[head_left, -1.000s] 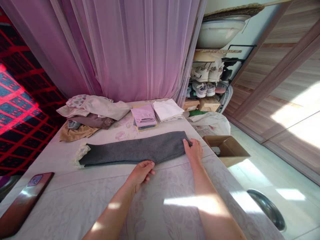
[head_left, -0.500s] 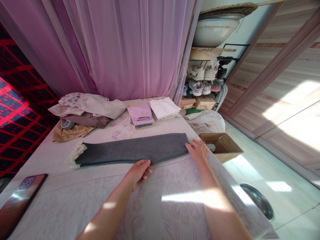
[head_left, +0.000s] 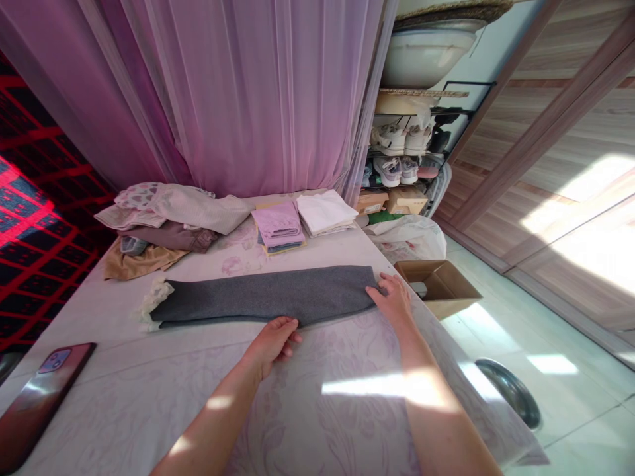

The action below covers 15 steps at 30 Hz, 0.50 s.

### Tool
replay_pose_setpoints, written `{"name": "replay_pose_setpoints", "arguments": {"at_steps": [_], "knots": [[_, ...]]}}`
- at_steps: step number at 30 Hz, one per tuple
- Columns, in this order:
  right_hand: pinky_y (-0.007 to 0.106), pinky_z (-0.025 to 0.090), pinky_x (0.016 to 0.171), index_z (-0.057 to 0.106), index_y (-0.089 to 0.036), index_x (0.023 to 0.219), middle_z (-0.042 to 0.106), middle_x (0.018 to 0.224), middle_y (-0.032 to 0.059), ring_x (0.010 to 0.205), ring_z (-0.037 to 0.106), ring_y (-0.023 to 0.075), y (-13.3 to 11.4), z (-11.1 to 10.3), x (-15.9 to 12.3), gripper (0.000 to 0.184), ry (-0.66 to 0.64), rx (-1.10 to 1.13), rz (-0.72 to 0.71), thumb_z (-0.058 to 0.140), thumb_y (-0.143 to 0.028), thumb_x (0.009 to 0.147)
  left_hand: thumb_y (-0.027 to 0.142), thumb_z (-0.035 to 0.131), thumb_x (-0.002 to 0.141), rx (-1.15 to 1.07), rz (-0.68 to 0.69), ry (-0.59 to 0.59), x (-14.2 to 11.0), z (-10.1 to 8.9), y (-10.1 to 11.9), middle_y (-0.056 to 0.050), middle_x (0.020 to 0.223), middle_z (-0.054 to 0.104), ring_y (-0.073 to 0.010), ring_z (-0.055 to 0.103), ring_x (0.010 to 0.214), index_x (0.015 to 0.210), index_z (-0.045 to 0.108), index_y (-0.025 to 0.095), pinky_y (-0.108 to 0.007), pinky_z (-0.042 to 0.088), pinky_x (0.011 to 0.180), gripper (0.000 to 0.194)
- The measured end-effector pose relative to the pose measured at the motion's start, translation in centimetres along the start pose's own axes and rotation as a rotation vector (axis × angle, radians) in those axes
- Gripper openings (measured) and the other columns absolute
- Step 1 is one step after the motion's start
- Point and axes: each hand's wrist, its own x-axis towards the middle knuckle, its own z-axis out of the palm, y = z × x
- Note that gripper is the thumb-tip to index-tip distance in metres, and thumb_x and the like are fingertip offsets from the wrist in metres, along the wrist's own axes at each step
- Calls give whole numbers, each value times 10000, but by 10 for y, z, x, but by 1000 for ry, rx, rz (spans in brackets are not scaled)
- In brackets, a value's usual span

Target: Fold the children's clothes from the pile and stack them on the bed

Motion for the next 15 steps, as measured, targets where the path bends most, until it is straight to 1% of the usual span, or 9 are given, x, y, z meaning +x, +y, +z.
{"name": "replay_pose_setpoints", "arguments": {"at_steps": [2,5,7,8,10,11,13,15], "knots": [[526,251,1127,635,-230,715,619,1288,70,1339,396,317,-1,-1,-1,163,-23,-24,45,618,-391,723,516,711,699,-47,-42,0,-2,2,1,82,627,598,-17,352,369,802,485,211,-177,205,397,393],[513,251,1127,633,-227,734,611,1298,76,1344,384,321,-3,0,-1,160,-45,-67,62,584,-379,737,550,719,678,-80,-67,-5,-4,4,1,90,621,591,-15,348,371,780,430,220,-169,204,399,451],[500,263,1120,660,-224,874,611,1284,86,1326,398,311,-6,2,-2,209,-28,-102,66,551,-349,747,583,710,674,-60,-51,-1,-5,5,-2,89,615,592,-17,347,368,767,405,223,-171,195,396,481],[498,269,1114,659,-220,988,608,1279,92,1312,412,304,-8,3,-3,288,-20,-117,66,529,-325,752,593,702,676,-44,-43,3,-5,6,-3,87,615,595,-17,347,367,762,399,223,-173,192,395,487],[506,276,1101,589,-211,1215,598,1288,103,1290,434,291,-12,5,-5,462,-13,-137,55,479,-272,770,599,685,689,-14,-35,14,-4,7,-6,79,627,605,-18,347,367,754,397,221,-178,189,396,480],[513,276,1096,543,-207,1291,588,1305,110,1289,438,288,-15,6,-7,520,-8,-139,37,456,-251,781,596,678,697,-3,-35,23,-4,7,-6,75,637,610,-17,348,367,751,398,219,-180,189,397,472],[525,272,1092,475,-186,1372,553,1359,130,1305,427,291,-20,4,-10,574,33,-135,-18,434,-236,802,580,670,711,10,-36,33,-5,8,-7,67,662,623,-18,353,369,749,408,216,-185,195,401,449],[535,260,1096,442,-155,1402,511,1409,153,1325,408,297,-27,-1,-14,579,124,-132,-83,434,-266,834,563,672,713,12,-33,30,-5,8,-8,59,683,636,-18,359,374,750,424,212,-189,204,407,431]]}}
